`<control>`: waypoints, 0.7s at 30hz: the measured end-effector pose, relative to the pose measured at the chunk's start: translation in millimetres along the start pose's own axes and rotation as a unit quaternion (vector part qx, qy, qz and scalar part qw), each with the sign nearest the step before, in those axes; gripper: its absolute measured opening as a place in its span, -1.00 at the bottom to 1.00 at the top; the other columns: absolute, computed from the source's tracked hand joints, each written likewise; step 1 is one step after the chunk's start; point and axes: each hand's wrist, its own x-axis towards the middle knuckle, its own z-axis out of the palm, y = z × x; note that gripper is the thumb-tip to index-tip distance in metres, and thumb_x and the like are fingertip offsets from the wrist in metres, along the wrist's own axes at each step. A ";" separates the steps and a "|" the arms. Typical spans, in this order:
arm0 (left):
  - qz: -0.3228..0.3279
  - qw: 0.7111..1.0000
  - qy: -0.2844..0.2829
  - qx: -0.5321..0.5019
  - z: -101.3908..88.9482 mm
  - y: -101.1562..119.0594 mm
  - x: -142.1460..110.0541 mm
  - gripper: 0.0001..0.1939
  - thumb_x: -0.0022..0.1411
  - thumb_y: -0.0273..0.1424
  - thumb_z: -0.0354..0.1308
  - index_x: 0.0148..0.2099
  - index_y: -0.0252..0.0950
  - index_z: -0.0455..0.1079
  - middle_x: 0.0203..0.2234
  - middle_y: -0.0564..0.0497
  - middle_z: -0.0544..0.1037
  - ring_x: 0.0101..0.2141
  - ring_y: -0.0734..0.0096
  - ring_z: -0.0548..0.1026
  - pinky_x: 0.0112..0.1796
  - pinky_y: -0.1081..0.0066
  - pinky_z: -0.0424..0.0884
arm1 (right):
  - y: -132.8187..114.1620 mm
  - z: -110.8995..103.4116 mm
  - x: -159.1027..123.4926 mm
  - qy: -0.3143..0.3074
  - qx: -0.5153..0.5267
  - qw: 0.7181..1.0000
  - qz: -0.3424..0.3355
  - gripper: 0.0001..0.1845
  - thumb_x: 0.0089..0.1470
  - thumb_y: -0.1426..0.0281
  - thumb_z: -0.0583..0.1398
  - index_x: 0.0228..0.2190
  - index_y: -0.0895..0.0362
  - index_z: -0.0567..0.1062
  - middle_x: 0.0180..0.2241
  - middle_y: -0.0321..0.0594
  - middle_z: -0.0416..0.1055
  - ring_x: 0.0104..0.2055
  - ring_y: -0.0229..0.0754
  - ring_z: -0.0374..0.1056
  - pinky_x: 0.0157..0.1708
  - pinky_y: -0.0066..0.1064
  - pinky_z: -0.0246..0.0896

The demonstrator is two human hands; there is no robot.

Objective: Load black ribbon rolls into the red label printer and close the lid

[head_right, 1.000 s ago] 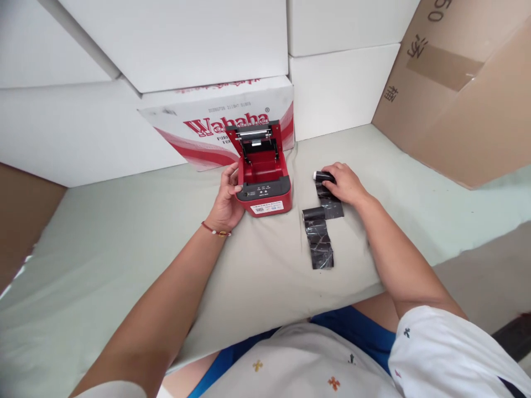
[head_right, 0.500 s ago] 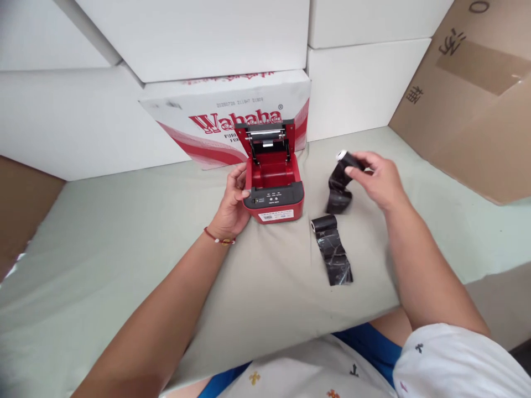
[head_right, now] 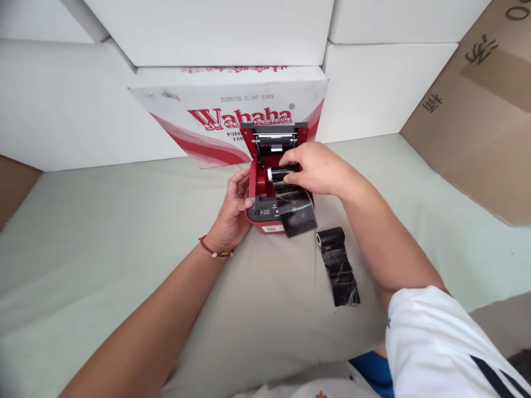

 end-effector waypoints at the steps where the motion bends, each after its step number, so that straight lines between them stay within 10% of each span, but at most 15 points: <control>1: 0.003 1.000 0.000 0.004 0.2 0.1 -0.4 -0.20 0.21 -0.02 0.62 0.42 0.13 0.44 0.54 0.04 0.45 0.59 -0.09 0.32 0.56 -0.10 0.33 | 1.9 6.2 3.5 0.009 -0.025 1.000 -0.001 -0.72 0.17 0.41 0.45 -0.07 -0.01 0.84 -0.19 -0.29 0.75 -0.10 -0.03 0.64 -0.02 -0.22 0.47; 21: 0.060 0.995 0.038 0.069 6.8 -0.9 -3.7 -0.30 0.30 0.12 0.51 0.37 0.10 0.46 0.45 0.00 0.50 0.51 -0.14 0.39 0.51 -0.16 0.37 | 4.6 28.4 0.0 0.046 0.024 0.999 0.017 -0.63 0.18 0.39 0.40 0.02 -0.03 0.82 -0.05 -0.27 0.80 -0.03 0.05 0.68 0.07 -0.10 0.54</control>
